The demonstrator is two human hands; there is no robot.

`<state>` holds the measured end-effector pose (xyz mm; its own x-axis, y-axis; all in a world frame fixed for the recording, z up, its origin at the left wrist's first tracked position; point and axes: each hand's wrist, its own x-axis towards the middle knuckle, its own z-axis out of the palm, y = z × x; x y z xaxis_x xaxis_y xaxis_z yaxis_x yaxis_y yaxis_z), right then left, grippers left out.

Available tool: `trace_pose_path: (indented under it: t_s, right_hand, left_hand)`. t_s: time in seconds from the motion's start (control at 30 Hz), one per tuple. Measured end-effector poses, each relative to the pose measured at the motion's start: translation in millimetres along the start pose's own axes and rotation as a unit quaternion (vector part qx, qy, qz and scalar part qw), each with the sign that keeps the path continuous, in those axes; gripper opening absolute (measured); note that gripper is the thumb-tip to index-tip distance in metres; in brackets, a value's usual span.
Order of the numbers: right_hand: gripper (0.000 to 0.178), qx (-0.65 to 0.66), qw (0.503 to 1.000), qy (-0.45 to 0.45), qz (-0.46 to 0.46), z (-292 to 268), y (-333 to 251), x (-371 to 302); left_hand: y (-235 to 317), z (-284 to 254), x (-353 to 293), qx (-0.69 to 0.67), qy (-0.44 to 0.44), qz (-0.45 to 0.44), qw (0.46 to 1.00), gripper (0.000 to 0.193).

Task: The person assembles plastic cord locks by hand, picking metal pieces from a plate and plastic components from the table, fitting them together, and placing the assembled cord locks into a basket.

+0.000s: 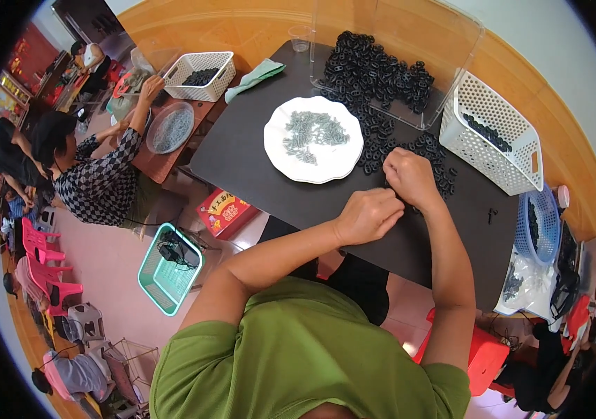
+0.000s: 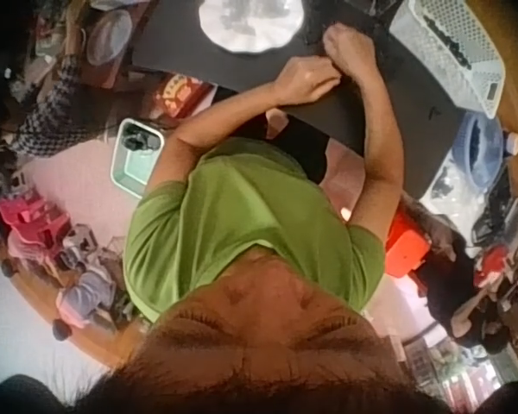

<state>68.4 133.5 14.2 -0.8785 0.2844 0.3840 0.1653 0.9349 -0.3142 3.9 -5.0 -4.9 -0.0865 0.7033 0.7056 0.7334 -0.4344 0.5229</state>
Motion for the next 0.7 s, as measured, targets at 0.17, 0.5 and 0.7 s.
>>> trace_pose_path:
  t_s: [0.17,0.5,0.7]
  right_hand:
    - [0.008,0.222,0.973,0.003,0.067,-30.8,-9.3,-2.0]
    - [0.008,0.255,0.961,0.108,-0.023,-33.6,-41.3,-2.8]
    - [0.011,0.318,0.947,0.045,0.009,-36.4,-33.5,-2.6]
  left_hand:
    - [6.3,-17.3,3.6,-0.068,0.105,-0.16,0.979,0.006]
    - [6.4,-30.4,22.7,-0.474,0.202,-0.416,0.749,0.01]
    - [-4.1,-29.8,16.7,-0.524,0.174,-0.445,0.705,0.009]
